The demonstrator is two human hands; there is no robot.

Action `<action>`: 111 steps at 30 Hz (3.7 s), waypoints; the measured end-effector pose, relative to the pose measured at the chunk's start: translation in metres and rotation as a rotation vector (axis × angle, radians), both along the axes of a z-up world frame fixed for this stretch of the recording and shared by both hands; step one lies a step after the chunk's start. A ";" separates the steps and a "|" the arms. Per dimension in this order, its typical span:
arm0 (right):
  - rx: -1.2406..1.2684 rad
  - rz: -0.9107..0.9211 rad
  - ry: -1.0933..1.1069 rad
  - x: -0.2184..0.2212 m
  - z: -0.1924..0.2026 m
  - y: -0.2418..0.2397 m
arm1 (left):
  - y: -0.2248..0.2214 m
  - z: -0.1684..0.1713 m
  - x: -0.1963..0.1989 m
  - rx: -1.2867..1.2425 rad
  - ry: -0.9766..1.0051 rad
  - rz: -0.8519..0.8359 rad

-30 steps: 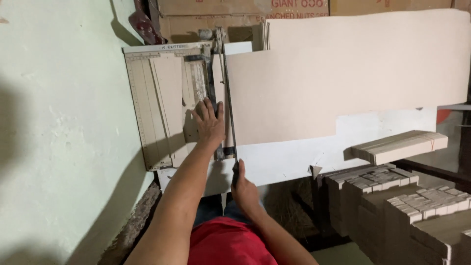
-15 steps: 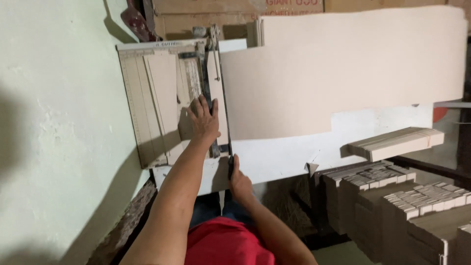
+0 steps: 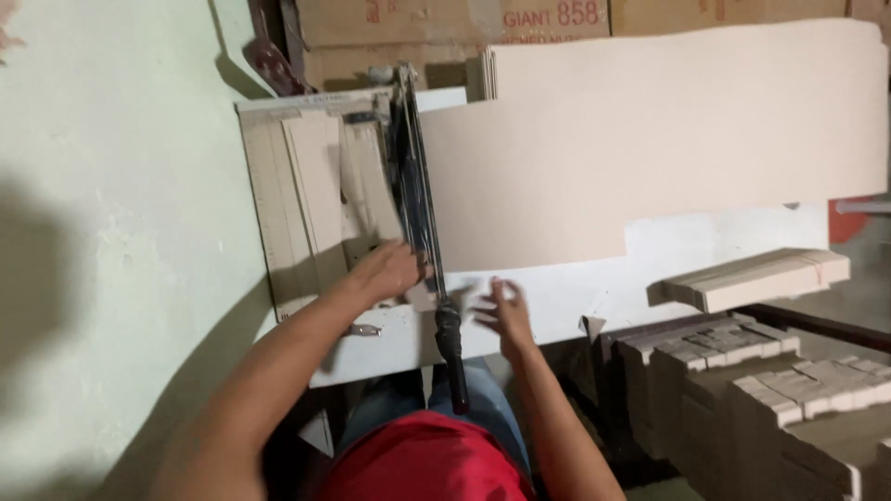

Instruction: Using a manual lever-arm paper cutter to slice stacks of paper into uniform strips.

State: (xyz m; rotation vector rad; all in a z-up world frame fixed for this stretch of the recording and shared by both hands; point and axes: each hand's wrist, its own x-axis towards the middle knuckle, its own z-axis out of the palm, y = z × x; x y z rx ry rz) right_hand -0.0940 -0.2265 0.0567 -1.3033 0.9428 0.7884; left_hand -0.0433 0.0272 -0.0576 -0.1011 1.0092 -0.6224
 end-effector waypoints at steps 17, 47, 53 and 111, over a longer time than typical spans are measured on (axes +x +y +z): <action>0.074 -0.331 -0.181 0.014 -0.110 -0.028 | 0.027 0.113 0.036 -2.156 1.466 2.304; -0.567 1.140 -0.219 -0.027 0.127 0.104 | -0.025 0.044 0.043 -1.999 1.008 2.449; -0.686 1.141 -0.414 -0.084 -0.049 0.072 | -0.024 0.060 0.049 -2.015 1.098 2.510; -0.497 1.071 -0.276 -0.077 0.035 0.073 | -0.035 0.060 0.047 -1.866 0.960 2.566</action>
